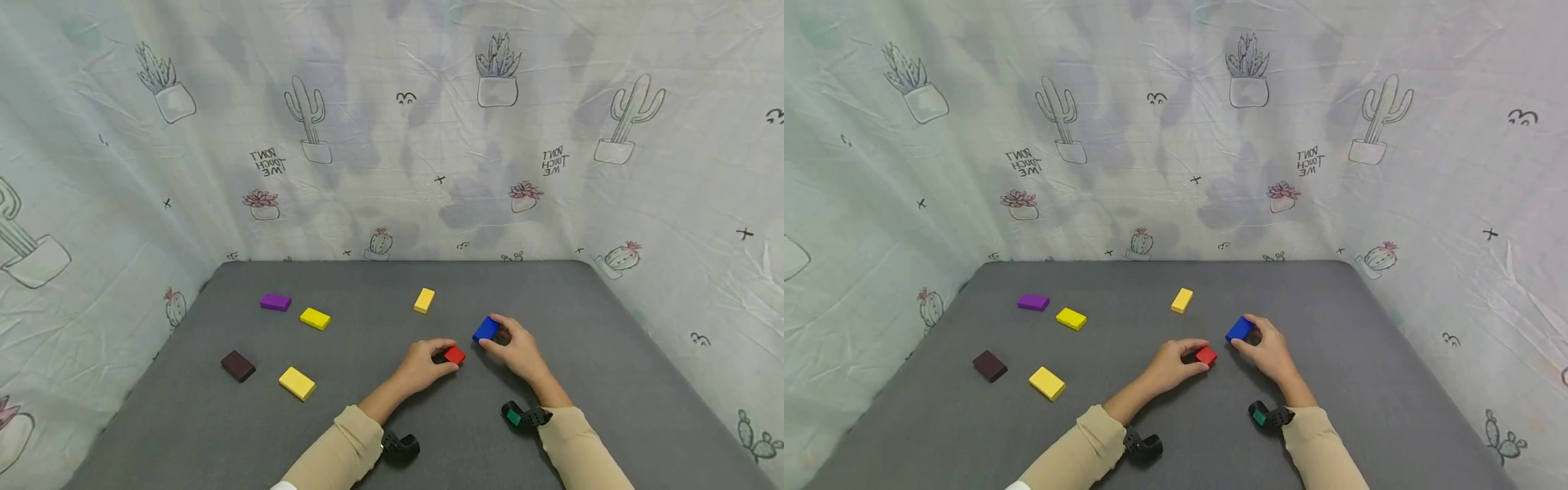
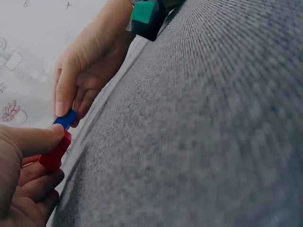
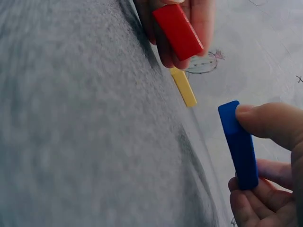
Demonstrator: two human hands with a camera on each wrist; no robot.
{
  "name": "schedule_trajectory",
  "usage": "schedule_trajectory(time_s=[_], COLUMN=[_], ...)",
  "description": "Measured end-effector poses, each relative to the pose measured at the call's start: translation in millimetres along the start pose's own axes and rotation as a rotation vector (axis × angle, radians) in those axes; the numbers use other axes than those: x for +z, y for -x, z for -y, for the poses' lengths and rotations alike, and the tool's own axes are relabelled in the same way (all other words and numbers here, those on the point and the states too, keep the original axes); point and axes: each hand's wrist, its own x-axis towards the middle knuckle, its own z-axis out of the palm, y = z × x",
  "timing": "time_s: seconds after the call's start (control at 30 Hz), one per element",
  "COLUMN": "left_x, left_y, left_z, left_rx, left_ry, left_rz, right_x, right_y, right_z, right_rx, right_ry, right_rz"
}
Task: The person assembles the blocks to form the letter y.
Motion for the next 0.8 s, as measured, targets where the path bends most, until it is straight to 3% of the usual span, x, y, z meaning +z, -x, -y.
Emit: schedule_trajectory(time_s=[0.8], left_x=[-25.7], left_y=[20.0], left_z=[13.1], left_rx=[-0.016], left_ry=[0.025], left_rz=[-0.083], right_x=[43], right_y=[-27.0], right_z=[41], right_rx=[-0.089], right_ry=[-0.075], right_rz=[0.071])
